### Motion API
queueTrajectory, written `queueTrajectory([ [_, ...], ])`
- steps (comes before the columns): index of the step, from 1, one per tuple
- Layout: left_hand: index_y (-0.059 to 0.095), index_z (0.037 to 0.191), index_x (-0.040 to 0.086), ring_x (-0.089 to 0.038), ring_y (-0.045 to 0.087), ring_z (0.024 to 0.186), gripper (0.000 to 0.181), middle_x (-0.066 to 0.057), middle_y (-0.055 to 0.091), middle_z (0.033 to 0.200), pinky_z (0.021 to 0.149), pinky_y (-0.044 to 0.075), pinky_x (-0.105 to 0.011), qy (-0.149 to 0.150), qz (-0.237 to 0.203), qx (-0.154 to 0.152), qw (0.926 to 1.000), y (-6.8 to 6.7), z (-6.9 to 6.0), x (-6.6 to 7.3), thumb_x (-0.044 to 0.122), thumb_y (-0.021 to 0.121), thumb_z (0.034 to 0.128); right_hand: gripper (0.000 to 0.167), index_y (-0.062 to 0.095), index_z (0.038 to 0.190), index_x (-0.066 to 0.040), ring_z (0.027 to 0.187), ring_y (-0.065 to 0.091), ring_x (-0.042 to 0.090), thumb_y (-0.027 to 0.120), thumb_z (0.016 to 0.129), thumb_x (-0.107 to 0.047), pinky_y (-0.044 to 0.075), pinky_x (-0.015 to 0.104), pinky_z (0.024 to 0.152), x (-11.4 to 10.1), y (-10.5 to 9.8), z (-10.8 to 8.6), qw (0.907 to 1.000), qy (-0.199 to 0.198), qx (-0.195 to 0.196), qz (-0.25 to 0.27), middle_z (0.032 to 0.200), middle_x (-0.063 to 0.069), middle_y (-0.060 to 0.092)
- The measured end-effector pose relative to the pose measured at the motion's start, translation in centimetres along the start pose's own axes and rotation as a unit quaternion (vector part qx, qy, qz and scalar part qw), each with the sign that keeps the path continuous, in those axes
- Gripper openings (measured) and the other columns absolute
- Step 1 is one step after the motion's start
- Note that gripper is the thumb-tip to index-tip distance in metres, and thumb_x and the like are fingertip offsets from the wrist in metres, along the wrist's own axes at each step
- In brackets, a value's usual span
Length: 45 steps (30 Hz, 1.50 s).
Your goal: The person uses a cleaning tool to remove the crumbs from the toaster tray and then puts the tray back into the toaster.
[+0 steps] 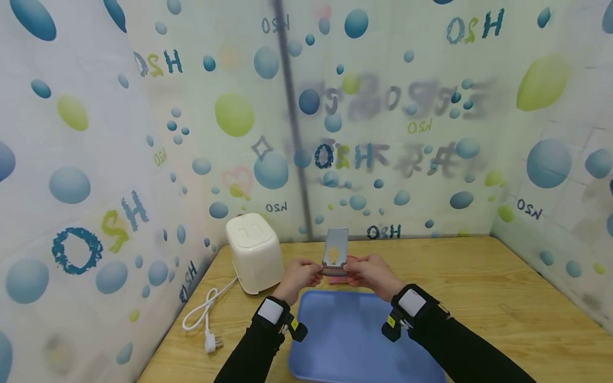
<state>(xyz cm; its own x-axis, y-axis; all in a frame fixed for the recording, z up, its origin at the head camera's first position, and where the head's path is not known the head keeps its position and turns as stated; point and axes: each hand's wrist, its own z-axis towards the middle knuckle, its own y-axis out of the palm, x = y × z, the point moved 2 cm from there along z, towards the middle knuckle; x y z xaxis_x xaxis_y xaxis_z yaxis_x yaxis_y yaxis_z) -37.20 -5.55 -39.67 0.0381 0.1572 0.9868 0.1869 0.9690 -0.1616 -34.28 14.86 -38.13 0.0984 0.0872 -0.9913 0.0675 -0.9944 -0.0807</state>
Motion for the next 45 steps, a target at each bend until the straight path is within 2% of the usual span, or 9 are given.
queueTrajectory([
  [5, 0.070, 0.105, -0.005, -0.011, 0.060, 0.065, 0.023, -0.005, 0.065, 0.077, 0.063, 0.054, -0.024, 0.000, -0.037, 0.043, 0.9984, 0.3, 0.1, -0.2, 0.016, 0.063, 0.1004, 0.037, 0.060, 0.128, 0.012, 0.073, 0.071, 0.015, 0.066, 0.099, -0.010, 0.060, 0.034, 0.079, 0.0, 0.8, -0.1, 0.9988, 0.002, 0.004, 0.049, 0.099, 0.016, 0.069],
  [10, 0.070, 0.104, -0.005, -0.009, 0.058, 0.063, 0.024, -0.002, 0.062, 0.074, 0.061, 0.050, -0.022, 0.011, -0.064, 0.080, 0.9947, 0.6, 0.1, -0.1, 0.017, 0.061, 0.1014, 0.040, 0.055, 0.134, 0.013, 0.080, 0.073, 0.018, 0.063, 0.100, -0.007, 0.059, 0.032, 0.078, -0.2, 1.7, -0.2, 0.9962, 0.004, 0.007, 0.087, 0.103, 0.016, 0.069],
  [16, 0.069, 0.104, -0.005, -0.007, 0.057, 0.056, 0.029, 0.000, 0.061, 0.069, 0.056, 0.048, -0.020, 0.021, -0.075, 0.109, 0.9909, 0.8, 0.0, -0.2, 0.021, 0.056, 0.1056, 0.033, 0.058, 0.127, 0.014, 0.082, 0.075, 0.025, 0.063, 0.099, -0.004, 0.060, 0.033, 0.078, -0.3, 2.8, -0.3, 0.9921, 0.010, 0.013, 0.124, 0.097, 0.017, 0.070],
  [24, 0.067, 0.109, -0.007, -0.007, 0.054, 0.050, 0.034, 0.001, 0.058, 0.061, 0.049, 0.043, -0.018, 0.029, -0.096, 0.130, 0.9865, 0.8, 0.2, -0.5, 0.022, 0.050, 0.1089, 0.032, 0.057, 0.123, 0.012, 0.074, 0.070, 0.017, 0.065, 0.097, -0.004, 0.060, 0.028, 0.072, -0.3, 4.2, -0.6, 0.9898, 0.015, 0.015, 0.141, 0.091, 0.014, 0.069],
  [33, 0.064, 0.089, -0.002, -0.008, 0.046, 0.042, 0.036, 0.000, 0.052, 0.053, 0.043, 0.039, -0.020, 0.036, -0.094, 0.177, 0.9791, 0.8, 0.4, -0.8, 0.024, 0.048, 0.1095, 0.027, 0.063, 0.116, 0.013, 0.073, 0.071, 0.018, 0.069, 0.095, -0.002, 0.060, 0.029, 0.071, -0.3, 5.7, -0.6, 0.9885, 0.005, 0.014, 0.150, 0.088, 0.014, 0.072],
  [40, 0.064, 0.086, -0.002, -0.009, 0.043, 0.042, 0.038, 0.000, 0.050, 0.056, 0.043, 0.040, -0.021, 0.038, -0.069, 0.213, 0.9740, 0.8, 0.6, -0.9, 0.024, 0.049, 0.1092, 0.026, 0.067, 0.112, 0.017, 0.080, 0.074, 0.025, 0.071, 0.093, 0.001, 0.060, 0.032, 0.073, -0.3, 6.6, -0.8, 0.9858, 0.008, 0.027, 0.165, 0.093, 0.019, 0.073],
  [45, 0.064, 0.083, -0.003, -0.010, 0.044, 0.041, 0.039, -0.001, 0.050, 0.057, 0.042, 0.041, -0.022, 0.043, -0.058, 0.227, 0.9711, 0.6, 0.7, -0.9, 0.023, 0.051, 0.1082, 0.026, 0.067, 0.113, 0.016, 0.080, 0.075, 0.025, 0.072, 0.092, 0.001, 0.060, 0.032, 0.073, -0.3, 7.0, -0.9, 0.9851, 0.011, 0.031, 0.169, 0.098, 0.022, 0.073],
])
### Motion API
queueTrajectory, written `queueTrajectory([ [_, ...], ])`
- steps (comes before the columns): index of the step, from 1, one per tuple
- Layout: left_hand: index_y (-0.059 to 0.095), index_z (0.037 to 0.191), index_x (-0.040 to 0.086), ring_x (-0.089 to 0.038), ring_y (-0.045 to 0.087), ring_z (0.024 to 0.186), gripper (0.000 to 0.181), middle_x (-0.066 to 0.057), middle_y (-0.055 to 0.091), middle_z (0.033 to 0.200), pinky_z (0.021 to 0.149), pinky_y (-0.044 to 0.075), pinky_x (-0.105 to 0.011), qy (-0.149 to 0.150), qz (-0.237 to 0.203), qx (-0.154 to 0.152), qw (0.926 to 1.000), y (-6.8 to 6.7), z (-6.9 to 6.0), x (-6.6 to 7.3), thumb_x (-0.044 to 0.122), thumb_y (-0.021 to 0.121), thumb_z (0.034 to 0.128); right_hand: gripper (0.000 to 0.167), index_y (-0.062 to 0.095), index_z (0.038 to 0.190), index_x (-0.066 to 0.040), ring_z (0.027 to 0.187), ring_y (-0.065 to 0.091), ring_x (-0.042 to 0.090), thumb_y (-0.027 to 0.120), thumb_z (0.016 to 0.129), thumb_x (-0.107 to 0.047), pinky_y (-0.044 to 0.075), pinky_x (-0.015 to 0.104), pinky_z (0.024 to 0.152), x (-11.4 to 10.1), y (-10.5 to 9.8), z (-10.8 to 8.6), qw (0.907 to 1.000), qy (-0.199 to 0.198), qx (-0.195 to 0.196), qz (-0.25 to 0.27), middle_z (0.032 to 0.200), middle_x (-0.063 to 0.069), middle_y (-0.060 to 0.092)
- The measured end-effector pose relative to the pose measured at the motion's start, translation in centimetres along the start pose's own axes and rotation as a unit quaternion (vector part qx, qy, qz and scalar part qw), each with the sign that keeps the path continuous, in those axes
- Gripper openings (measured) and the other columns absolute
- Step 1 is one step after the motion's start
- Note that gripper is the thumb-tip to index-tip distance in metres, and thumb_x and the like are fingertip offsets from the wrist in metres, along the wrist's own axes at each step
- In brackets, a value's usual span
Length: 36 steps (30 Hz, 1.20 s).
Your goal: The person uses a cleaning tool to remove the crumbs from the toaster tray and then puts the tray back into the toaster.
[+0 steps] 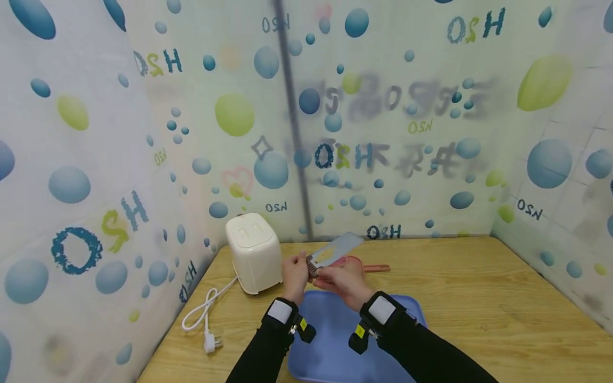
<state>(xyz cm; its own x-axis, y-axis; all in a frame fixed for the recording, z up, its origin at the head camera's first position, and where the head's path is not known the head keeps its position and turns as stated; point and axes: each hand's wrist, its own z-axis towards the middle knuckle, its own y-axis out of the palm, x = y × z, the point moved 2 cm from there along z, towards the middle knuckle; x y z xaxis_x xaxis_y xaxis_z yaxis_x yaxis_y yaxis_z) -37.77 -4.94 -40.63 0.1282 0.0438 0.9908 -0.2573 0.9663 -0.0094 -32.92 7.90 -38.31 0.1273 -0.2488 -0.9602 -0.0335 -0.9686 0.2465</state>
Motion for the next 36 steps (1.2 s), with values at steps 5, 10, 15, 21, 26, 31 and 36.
queueTrajectory([
  [5, 0.064, 0.080, -0.002, -0.010, 0.046, 0.044, 0.039, -0.002, 0.051, 0.059, 0.044, 0.044, -0.024, 0.010, 0.004, 0.014, 0.9998, 0.0, 0.1, 0.1, 0.023, 0.052, 0.1075, 0.027, 0.067, 0.114, 0.015, 0.077, 0.074, 0.019, 0.071, 0.093, -0.001, 0.060, 0.029, 0.073, 0.0, 0.3, -0.3, 0.9998, 0.014, -0.014, -0.001, 0.095, 0.018, 0.074],
  [10, 0.062, 0.077, 0.001, -0.010, 0.045, 0.046, 0.040, -0.002, 0.049, 0.061, 0.043, 0.041, -0.022, 0.002, 0.003, 0.025, 0.9997, -0.1, -0.1, 0.3, 0.023, 0.051, 0.1077, 0.024, 0.068, 0.113, 0.014, 0.074, 0.072, 0.017, 0.069, 0.095, -0.003, 0.060, 0.029, 0.072, 0.1, 0.5, -0.5, 0.9994, 0.014, -0.026, -0.015, 0.092, 0.016, 0.075],
  [15, 0.059, 0.077, 0.004, -0.009, 0.042, 0.045, 0.040, -0.001, 0.047, 0.061, 0.042, 0.037, -0.021, -0.008, 0.008, 0.016, 0.9998, -0.2, 0.0, 0.2, 0.026, 0.049, 0.1091, 0.024, 0.069, 0.111, 0.014, 0.073, 0.073, 0.018, 0.071, 0.094, -0.004, 0.060, 0.030, 0.072, 0.2, 0.4, -0.4, 0.9992, 0.014, -0.031, -0.020, 0.093, 0.018, 0.074],
  [21, 0.063, 0.086, 0.000, -0.009, 0.044, 0.044, 0.039, -0.002, 0.051, 0.062, 0.042, 0.037, -0.022, -0.014, 0.012, 0.000, 0.9998, -0.5, 0.1, 0.1, 0.027, 0.048, 0.1093, 0.026, 0.068, 0.113, 0.014, 0.076, 0.074, 0.021, 0.070, 0.096, -0.006, 0.060, 0.034, 0.073, 0.2, -0.5, -0.1, 0.9980, 0.015, -0.052, -0.034, 0.091, 0.016, 0.074],
  [26, 0.066, 0.094, -0.003, -0.009, 0.048, 0.045, 0.037, -0.003, 0.053, 0.064, 0.042, 0.038, -0.021, -0.015, 0.010, 0.004, 0.9998, -0.9, 0.4, 0.3, 0.026, 0.047, 0.1087, 0.027, 0.066, 0.115, 0.013, 0.077, 0.075, 0.023, 0.067, 0.098, -0.008, 0.061, 0.035, 0.073, -0.4, -2.1, 0.0, 0.9944, 0.005, -0.065, -0.083, 0.093, 0.019, 0.074],
  [31, 0.066, 0.100, -0.004, -0.010, 0.047, 0.047, 0.039, -0.004, 0.055, 0.066, 0.044, 0.039, -0.023, -0.019, 0.002, -0.005, 0.9998, -1.4, 0.7, 0.2, 0.028, 0.045, 0.1100, 0.028, 0.066, 0.116, 0.011, 0.080, 0.075, 0.024, 0.068, 0.097, -0.009, 0.061, 0.035, 0.074, -1.1, -3.7, 0.4, 0.9907, 0.008, -0.058, -0.123, 0.096, 0.021, 0.074],
  [36, 0.066, 0.105, -0.004, -0.011, 0.054, 0.051, 0.040, -0.007, 0.059, 0.070, 0.047, 0.042, -0.024, -0.018, -0.001, -0.018, 0.9997, -1.9, 0.6, 0.2, 0.030, 0.044, 0.1106, 0.034, 0.062, 0.121, 0.011, 0.081, 0.075, 0.025, 0.070, 0.097, -0.012, 0.060, 0.038, 0.078, -1.9, -6.1, 1.2, 0.9872, 0.008, -0.021, -0.158, 0.095, 0.017, 0.075],
])
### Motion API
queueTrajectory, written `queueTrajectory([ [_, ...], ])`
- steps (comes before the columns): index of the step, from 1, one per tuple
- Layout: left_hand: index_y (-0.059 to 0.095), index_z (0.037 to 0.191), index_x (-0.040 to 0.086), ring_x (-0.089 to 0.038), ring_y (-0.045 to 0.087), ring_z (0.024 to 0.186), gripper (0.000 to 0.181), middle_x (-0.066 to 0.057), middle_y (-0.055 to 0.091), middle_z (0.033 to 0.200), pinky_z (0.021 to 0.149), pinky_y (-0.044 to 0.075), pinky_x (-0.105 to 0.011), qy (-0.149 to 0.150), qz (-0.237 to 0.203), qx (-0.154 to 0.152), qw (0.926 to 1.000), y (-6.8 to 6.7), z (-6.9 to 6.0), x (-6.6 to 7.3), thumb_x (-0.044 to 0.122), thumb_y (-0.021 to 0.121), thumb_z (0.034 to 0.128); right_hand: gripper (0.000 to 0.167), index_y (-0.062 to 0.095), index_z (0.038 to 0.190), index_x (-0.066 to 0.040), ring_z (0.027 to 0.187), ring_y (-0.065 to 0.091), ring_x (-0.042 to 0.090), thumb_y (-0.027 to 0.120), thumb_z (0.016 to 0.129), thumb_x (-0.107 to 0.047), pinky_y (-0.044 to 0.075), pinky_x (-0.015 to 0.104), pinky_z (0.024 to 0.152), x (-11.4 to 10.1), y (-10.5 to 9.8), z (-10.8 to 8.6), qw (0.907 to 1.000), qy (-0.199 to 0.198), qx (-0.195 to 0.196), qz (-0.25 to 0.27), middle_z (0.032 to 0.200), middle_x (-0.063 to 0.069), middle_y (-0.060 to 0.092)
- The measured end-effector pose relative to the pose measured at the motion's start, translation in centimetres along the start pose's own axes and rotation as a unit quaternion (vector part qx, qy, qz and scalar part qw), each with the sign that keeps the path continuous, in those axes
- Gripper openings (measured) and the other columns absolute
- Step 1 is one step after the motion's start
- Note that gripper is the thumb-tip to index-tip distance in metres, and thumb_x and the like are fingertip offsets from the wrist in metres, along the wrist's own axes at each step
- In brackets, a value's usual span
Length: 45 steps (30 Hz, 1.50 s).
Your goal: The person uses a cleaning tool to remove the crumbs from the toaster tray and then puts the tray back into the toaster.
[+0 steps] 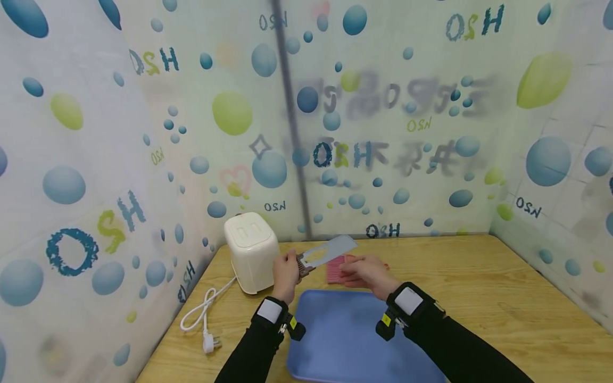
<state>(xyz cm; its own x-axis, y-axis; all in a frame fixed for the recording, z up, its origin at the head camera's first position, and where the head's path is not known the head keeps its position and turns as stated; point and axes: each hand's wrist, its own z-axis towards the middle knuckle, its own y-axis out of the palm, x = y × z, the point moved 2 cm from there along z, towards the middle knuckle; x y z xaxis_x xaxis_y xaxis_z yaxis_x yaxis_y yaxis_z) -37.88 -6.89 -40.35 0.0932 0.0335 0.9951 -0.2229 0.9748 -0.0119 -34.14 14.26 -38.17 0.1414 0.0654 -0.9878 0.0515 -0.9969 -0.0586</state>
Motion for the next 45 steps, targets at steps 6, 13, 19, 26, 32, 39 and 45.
queueTrajectory([
  [6, 0.063, 0.091, 0.000, -0.011, 0.052, 0.049, 0.041, -0.005, 0.055, 0.066, 0.045, 0.041, -0.024, 0.016, -0.009, -0.018, 0.9997, -0.6, -0.1, 0.1, 0.030, 0.043, 0.1110, 0.037, 0.060, 0.125, 0.015, 0.082, 0.074, 0.025, 0.065, 0.100, -0.011, 0.060, 0.037, 0.078, 0.0, -3.2, 2.1, 0.9984, -0.024, 0.012, -0.050, 0.097, 0.020, 0.073],
  [13, 0.063, 0.089, 0.000, -0.011, 0.052, 0.047, 0.042, -0.004, 0.055, 0.065, 0.044, 0.040, -0.024, 0.026, -0.005, -0.034, 0.9991, -1.1, -0.4, -0.1, 0.030, 0.042, 0.1115, 0.035, 0.058, 0.122, 0.014, 0.086, 0.072, 0.028, 0.064, 0.099, -0.011, 0.060, 0.034, 0.074, 0.6, -5.9, 4.7, 0.9914, -0.014, 0.057, -0.117, 0.105, 0.026, 0.068],
  [19, 0.060, 0.089, 0.002, -0.011, 0.050, 0.047, 0.039, -0.003, 0.053, 0.065, 0.045, 0.040, -0.023, 0.005, -0.004, -0.047, 0.9989, -1.5, -0.8, -0.5, 0.030, 0.043, 0.1114, 0.031, 0.060, 0.115, 0.012, 0.088, 0.066, 0.031, 0.065, 0.097, -0.012, 0.059, 0.042, 0.080, 1.5, -7.0, 6.4, 0.9771, -0.016, 0.063, -0.203, 0.099, 0.021, 0.065],
  [26, 0.059, 0.091, 0.001, -0.010, 0.051, 0.048, 0.039, -0.004, 0.055, 0.067, 0.044, 0.039, -0.022, 0.005, -0.004, -0.048, 0.9988, -1.9, -1.2, -0.7, 0.029, 0.043, 0.1114, 0.025, 0.068, 0.084, 0.008, 0.062, 0.058, 0.021, 0.071, 0.092, -0.016, 0.055, 0.032, 0.058, 2.9, -7.0, 8.1, 0.9639, 0.001, 0.068, -0.257, 0.069, 0.010, 0.061],
  [32, 0.059, 0.090, 0.001, -0.009, 0.047, 0.048, 0.039, -0.002, 0.053, 0.066, 0.043, 0.037, -0.021, 0.006, -0.009, -0.050, 0.9987, -2.2, -0.9, -1.6, 0.028, 0.042, 0.1115, 0.027, 0.068, 0.086, 0.007, 0.054, 0.054, 0.017, 0.070, 0.091, -0.019, 0.045, 0.025, 0.050, 4.3, -5.5, 9.9, 0.9494, 0.023, 0.066, -0.306, 0.062, 0.005, 0.055],
  [39, 0.063, 0.098, -0.001, -0.010, 0.052, 0.051, 0.037, -0.003, 0.054, 0.069, 0.045, 0.040, -0.022, -0.005, -0.005, -0.053, 0.9985, -2.3, -0.8, -2.5, 0.028, 0.044, 0.1109, 0.022, 0.060, 0.073, 0.001, 0.054, 0.051, 0.019, 0.062, 0.090, -0.013, 0.036, 0.025, 0.048, 5.7, -4.4, 10.6, 0.9264, 0.012, 0.072, -0.369, 0.063, 0.006, 0.050],
  [45, 0.064, 0.101, -0.001, -0.010, 0.054, 0.053, 0.037, -0.003, 0.055, 0.071, 0.046, 0.041, -0.022, -0.004, 0.003, -0.044, 0.9990, -2.2, -0.8, -2.1, 0.029, 0.044, 0.1107, 0.021, 0.058, 0.075, 0.003, 0.054, 0.051, 0.019, 0.057, 0.091, -0.010, 0.037, 0.025, 0.048, 6.0, -4.2, 11.2, 0.9082, -0.002, 0.090, -0.409, 0.066, 0.010, 0.053],
])
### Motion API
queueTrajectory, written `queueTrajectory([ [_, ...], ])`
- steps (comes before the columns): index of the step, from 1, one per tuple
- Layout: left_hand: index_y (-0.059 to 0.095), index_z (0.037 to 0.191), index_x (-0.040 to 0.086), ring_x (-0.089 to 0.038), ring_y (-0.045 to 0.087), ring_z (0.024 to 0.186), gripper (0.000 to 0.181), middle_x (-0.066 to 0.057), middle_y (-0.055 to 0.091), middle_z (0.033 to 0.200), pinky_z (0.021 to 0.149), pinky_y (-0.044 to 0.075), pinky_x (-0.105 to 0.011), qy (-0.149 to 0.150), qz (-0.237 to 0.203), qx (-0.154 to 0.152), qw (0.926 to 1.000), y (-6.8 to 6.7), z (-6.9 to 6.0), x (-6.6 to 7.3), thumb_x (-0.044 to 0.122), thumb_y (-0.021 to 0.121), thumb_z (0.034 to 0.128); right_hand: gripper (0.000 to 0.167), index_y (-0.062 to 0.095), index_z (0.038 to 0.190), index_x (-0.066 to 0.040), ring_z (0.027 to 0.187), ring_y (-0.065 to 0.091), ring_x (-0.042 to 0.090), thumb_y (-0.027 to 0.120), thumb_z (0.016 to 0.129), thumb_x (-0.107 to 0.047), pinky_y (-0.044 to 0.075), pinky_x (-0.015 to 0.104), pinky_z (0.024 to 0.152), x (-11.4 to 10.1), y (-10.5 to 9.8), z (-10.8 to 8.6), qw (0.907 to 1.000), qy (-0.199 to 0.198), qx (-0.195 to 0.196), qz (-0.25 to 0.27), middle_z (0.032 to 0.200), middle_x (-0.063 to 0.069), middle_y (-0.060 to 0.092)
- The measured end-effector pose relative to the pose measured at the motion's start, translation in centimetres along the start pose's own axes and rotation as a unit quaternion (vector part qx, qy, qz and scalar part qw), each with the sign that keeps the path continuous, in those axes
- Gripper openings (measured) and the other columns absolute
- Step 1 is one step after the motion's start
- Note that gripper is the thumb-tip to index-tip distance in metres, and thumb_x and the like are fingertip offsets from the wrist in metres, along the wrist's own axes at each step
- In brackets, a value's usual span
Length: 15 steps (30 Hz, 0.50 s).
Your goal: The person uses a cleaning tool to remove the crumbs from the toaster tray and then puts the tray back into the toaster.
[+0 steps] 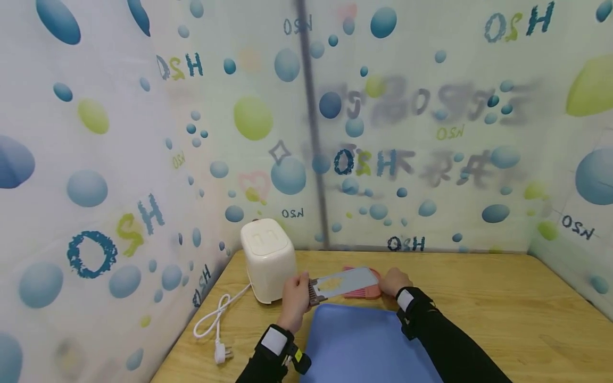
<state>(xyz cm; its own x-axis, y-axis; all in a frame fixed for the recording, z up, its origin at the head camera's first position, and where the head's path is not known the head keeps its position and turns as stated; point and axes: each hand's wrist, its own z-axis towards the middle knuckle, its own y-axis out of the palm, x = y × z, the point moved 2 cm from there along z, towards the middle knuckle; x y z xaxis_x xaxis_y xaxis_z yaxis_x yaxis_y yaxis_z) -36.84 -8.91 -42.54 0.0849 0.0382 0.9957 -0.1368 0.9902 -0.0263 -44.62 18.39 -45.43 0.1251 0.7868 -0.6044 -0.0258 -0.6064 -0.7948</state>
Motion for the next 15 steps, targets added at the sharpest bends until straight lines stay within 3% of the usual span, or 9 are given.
queueTrajectory([
  [8, 0.063, 0.096, -0.001, -0.010, 0.054, 0.051, 0.037, -0.002, 0.054, 0.068, 0.044, 0.040, -0.021, -0.001, -0.006, -0.005, 1.0000, 0.4, 0.0, -0.2, 0.027, 0.044, 0.1106, 0.025, 0.063, 0.075, 0.001, 0.057, 0.054, 0.020, 0.063, 0.092, -0.018, 0.038, 0.026, 0.050, 0.6, -0.5, 0.0, 0.9997, 0.020, -0.002, -0.016, 0.066, 0.009, 0.055],
  [15, 0.064, 0.100, 0.000, -0.010, 0.053, 0.053, 0.038, -0.003, 0.055, 0.071, 0.046, 0.041, -0.021, -0.010, -0.005, -0.014, 0.9998, 0.7, 0.2, -0.6, 0.030, 0.044, 0.1108, 0.022, 0.062, 0.074, -0.001, 0.065, 0.053, 0.026, 0.066, 0.089, -0.016, 0.037, 0.030, 0.053, 1.5, -0.9, 0.3, 0.9989, 0.000, 0.028, -0.037, 0.070, 0.010, 0.054],
])
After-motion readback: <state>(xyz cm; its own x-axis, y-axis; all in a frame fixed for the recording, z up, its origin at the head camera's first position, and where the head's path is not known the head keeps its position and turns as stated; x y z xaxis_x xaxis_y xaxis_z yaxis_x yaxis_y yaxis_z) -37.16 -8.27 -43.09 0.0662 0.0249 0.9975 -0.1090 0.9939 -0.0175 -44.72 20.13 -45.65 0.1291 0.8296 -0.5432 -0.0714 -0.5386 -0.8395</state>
